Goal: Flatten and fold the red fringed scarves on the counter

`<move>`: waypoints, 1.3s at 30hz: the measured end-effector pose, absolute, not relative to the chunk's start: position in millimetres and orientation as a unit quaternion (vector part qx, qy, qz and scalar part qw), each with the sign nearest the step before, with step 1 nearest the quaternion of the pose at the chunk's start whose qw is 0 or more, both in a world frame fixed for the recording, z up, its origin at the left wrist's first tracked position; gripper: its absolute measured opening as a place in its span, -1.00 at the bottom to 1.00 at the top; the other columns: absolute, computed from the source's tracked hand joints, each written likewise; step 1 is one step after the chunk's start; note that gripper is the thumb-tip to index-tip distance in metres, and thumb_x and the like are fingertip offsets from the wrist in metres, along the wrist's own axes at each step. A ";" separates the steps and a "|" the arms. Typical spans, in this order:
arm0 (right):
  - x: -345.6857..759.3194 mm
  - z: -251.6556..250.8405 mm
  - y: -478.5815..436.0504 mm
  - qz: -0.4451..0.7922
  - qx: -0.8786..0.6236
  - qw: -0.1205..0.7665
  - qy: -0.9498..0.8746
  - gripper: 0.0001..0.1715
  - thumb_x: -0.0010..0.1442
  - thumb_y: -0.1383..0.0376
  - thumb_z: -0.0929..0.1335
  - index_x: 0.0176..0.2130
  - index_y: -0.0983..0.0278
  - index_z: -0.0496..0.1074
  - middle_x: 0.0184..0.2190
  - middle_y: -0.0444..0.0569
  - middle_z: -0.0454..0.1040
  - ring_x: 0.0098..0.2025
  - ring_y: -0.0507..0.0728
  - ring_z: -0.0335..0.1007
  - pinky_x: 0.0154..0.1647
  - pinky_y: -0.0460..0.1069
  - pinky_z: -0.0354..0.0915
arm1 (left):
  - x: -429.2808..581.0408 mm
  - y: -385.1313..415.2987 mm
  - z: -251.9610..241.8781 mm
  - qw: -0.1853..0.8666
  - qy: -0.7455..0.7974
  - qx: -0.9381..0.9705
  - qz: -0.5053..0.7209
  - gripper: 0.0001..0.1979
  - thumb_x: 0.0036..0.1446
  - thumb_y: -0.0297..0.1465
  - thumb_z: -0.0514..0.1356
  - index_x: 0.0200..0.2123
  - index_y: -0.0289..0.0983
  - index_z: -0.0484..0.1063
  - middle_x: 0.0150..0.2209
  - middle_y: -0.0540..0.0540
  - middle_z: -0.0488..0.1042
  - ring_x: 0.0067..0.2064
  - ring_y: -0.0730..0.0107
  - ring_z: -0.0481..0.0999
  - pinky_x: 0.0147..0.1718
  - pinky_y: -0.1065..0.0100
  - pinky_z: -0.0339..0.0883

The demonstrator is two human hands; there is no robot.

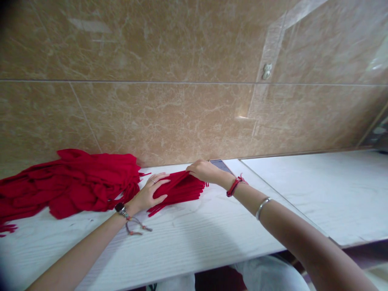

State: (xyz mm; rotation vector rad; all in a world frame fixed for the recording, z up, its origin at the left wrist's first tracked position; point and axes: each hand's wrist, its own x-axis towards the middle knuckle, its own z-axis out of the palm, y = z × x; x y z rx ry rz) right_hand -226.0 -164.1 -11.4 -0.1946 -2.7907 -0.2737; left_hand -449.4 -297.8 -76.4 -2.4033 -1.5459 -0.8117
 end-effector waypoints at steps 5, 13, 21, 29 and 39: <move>-233.4 -5.5 -164.8 -0.107 -0.112 0.213 -0.965 -0.73 0.23 0.39 0.18 -0.22 0.35 0.43 -0.31 0.06 0.50 -0.27 0.10 0.40 -0.18 -0.02 0.24 | -453.3 -294.1 -77.9 0.051 -0.521 -0.787 -0.327 -0.62 0.15 -0.32 -0.01 0.02 -0.30 0.27 0.10 -0.21 0.24 0.15 0.20 0.16 0.14 0.11 0.03; -238.5 -11.1 -162.9 -0.032 -0.097 0.134 -0.986 -0.67 0.13 0.39 0.26 -0.07 0.34 0.36 -0.17 0.07 0.47 -0.17 0.12 0.40 -0.15 -0.04 0.27 | -454.0 -292.6 -75.0 -0.045 -0.522 -0.735 -0.431 -0.62 0.20 -0.35 -0.13 0.01 -0.28 0.30 0.05 -0.11 0.33 0.11 0.29 0.26 0.12 0.19 0.09; -236.8 0.7 -158.1 -0.019 -0.089 0.146 -0.985 -0.54 0.00 0.61 0.17 -0.19 0.31 0.44 -0.27 -0.01 0.51 -0.22 0.05 0.41 -0.19 -0.09 0.27 | -453.6 -293.7 -74.5 -0.006 -0.527 -0.749 -0.402 -0.62 0.13 -0.37 0.00 0.03 -0.28 0.24 0.12 -0.17 0.23 0.15 0.25 0.19 0.14 0.15 0.05; -200.4 40.3 -143.7 -0.117 -0.051 0.210 -0.969 -0.61 0.11 0.53 0.15 -0.17 0.31 0.43 -0.26 -0.01 0.50 -0.19 0.09 0.38 -0.13 0.00 0.27 | -451.1 -291.1 -82.7 0.036 -0.545 -0.745 -0.382 -0.22 -0.01 -0.23 0.20 0.20 -0.24 -0.12 0.26 -0.25 -0.17 0.27 0.12 -0.14 0.18 0.07 -0.09; -153.3 8.0 -135.0 -0.163 -0.070 0.214 -0.961 -0.67 0.16 0.50 0.18 -0.15 0.32 0.42 -0.21 0.04 0.50 -0.19 0.11 0.41 -0.14 0.01 0.31 | -452.2 -288.8 -82.1 -0.030 -0.574 -0.779 -0.250 -0.23 -0.01 -0.18 0.20 0.21 -0.27 -0.06 0.21 -0.21 0.06 0.20 0.18 0.08 0.16 0.18 -0.02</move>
